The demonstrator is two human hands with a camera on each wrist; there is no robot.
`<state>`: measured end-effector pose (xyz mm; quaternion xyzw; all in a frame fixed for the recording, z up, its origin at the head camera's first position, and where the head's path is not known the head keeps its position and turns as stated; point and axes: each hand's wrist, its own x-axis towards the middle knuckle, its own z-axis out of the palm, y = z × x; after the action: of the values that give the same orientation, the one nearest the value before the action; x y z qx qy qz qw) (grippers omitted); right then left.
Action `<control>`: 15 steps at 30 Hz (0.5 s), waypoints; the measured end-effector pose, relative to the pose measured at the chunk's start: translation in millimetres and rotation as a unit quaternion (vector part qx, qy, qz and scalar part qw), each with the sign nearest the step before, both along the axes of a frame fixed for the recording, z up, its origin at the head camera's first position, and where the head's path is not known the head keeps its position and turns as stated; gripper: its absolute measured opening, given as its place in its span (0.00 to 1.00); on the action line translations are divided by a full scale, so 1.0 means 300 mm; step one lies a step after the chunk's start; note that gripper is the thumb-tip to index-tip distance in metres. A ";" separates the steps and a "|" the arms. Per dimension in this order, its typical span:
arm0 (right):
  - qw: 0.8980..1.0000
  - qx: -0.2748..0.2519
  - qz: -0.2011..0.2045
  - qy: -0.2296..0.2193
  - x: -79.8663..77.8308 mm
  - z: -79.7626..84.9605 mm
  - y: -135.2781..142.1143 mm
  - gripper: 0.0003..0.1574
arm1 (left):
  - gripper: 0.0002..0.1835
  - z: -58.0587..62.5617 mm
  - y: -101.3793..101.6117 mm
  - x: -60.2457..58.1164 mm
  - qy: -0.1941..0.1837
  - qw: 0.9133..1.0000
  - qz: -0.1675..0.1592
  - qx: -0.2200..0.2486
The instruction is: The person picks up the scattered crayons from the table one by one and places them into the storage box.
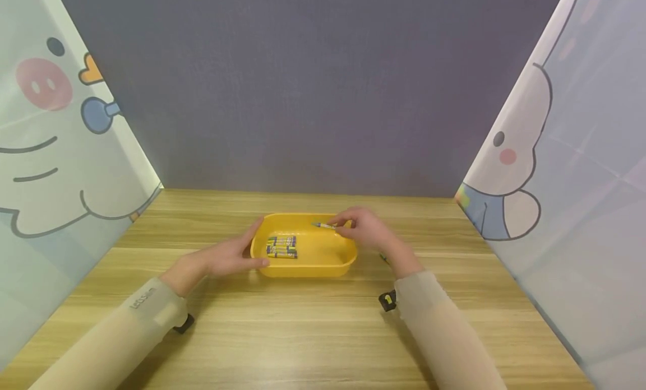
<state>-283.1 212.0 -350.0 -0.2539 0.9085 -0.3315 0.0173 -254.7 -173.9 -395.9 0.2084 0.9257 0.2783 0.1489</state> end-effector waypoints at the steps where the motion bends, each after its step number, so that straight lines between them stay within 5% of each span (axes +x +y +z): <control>1: 1.000 -0.002 0.008 -0.005 0.001 -0.007 -0.028 0.14 | 0.70 0.000 0.000 0.000 0.001 1.000 0.001 0.000; 8: 0.998 -0.020 0.058 -0.030 0.006 -0.062 -0.192 0.14 | 0.70 -0.005 0.003 -0.001 0.009 1.000 -0.004 -0.001; 15: 0.997 -0.018 0.063 -0.039 0.017 -0.109 -0.296 0.14 | 0.69 -0.009 -0.003 -0.003 0.007 1.000 0.000 0.000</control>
<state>-277.8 123.3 -382.7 -0.2982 0.8831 -0.3556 0.0687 -255.7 -174.7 -398.8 0.2105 0.9266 0.2770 0.1427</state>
